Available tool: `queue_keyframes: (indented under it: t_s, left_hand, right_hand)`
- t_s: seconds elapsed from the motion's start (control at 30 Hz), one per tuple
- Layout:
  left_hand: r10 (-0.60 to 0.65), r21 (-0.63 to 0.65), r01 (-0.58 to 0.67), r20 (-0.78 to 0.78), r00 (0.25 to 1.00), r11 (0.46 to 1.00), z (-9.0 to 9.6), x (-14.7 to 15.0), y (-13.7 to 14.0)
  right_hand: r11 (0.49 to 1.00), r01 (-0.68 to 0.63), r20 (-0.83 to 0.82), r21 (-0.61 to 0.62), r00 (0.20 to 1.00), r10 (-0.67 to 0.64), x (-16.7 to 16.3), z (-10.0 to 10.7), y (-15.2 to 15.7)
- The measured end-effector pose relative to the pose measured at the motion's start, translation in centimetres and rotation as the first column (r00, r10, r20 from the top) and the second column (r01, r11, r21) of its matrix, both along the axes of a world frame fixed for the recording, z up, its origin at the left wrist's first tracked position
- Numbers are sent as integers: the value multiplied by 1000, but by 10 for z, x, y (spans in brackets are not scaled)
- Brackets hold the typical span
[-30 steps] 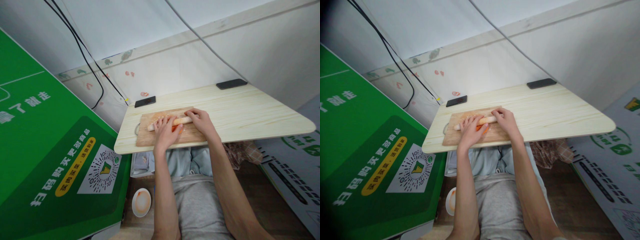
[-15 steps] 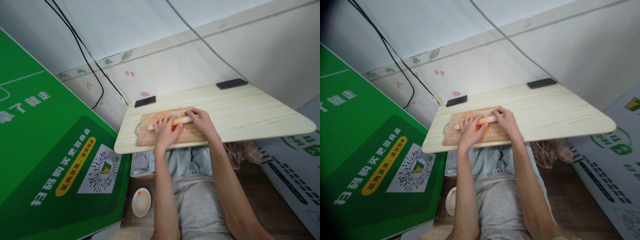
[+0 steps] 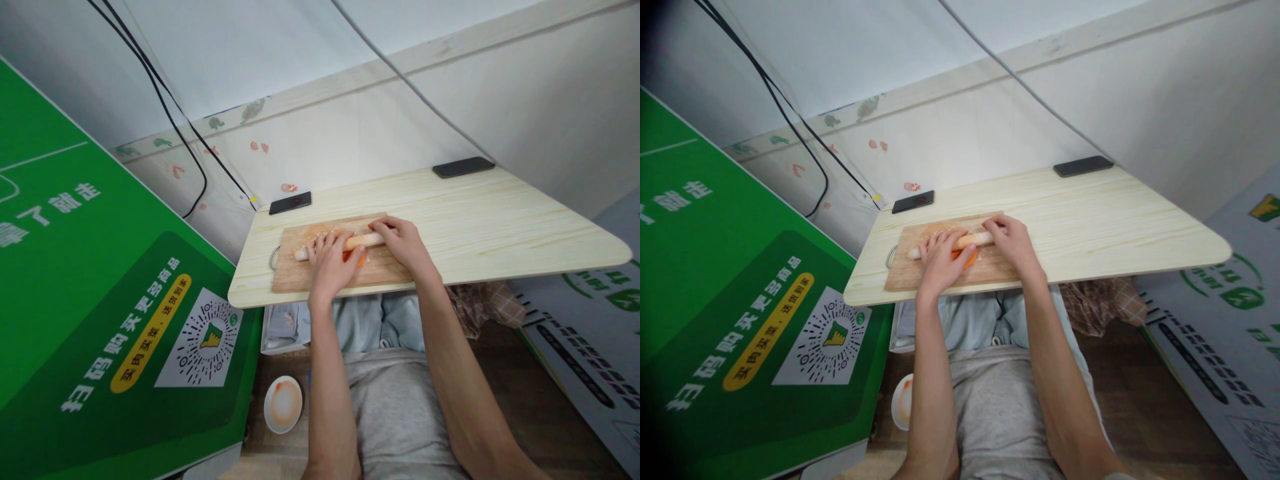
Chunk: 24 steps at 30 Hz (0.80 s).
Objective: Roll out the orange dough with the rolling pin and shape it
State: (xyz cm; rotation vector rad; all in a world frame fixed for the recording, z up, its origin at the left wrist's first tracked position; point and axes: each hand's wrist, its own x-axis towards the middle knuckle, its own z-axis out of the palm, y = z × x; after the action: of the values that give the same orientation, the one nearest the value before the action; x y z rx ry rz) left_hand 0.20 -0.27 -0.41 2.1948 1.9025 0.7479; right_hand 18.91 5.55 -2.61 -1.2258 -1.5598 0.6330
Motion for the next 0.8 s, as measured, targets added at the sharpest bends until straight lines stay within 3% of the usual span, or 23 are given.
queue_keyframes:
  t_s: [0.47,0.8]
  left_hand:
    - [0,23,0,11,1000,1000,1,1,1]
    - [-30,-41,29,-36,999,999,5,-2,-4]
  right_hand:
    - [1000,-8,-16,-4,1000,8,-1,0,1]
    - [1000,-8,-7,-5,1000,8,0,0,1]
